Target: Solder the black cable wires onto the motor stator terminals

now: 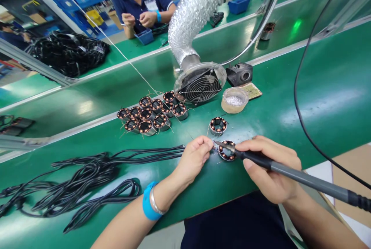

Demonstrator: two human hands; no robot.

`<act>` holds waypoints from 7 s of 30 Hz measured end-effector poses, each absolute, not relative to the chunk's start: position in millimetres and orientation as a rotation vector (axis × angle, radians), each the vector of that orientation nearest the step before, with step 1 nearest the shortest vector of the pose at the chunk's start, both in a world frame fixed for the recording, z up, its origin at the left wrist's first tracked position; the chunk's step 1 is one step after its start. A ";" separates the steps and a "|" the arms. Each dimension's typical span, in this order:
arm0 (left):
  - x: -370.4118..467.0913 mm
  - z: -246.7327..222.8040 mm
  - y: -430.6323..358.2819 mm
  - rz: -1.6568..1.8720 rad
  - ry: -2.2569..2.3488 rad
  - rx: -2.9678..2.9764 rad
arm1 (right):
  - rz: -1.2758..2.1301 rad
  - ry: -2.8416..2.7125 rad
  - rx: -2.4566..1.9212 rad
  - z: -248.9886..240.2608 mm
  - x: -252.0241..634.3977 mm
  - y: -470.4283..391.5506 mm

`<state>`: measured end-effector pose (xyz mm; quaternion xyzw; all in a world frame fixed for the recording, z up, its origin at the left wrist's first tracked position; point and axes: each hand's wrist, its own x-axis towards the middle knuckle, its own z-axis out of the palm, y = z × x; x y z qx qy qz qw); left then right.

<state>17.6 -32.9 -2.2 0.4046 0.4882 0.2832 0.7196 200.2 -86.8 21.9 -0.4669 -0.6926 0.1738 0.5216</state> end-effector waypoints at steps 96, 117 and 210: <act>25.5 0.0 -55.8 0.738 1.253 1.052 | 0.585 -1.479 -1.142 9.4 218.6 -103.3; 24.7 -0.6 -56.3 0.734 1.238 1.121 | 0.542 -1.584 -1.123 14.2 209.9 -100.8; 23.6 -4.4 -56.4 0.671 1.132 0.948 | 0.272 -1.617 -1.102 -30.5 177.9 -75.7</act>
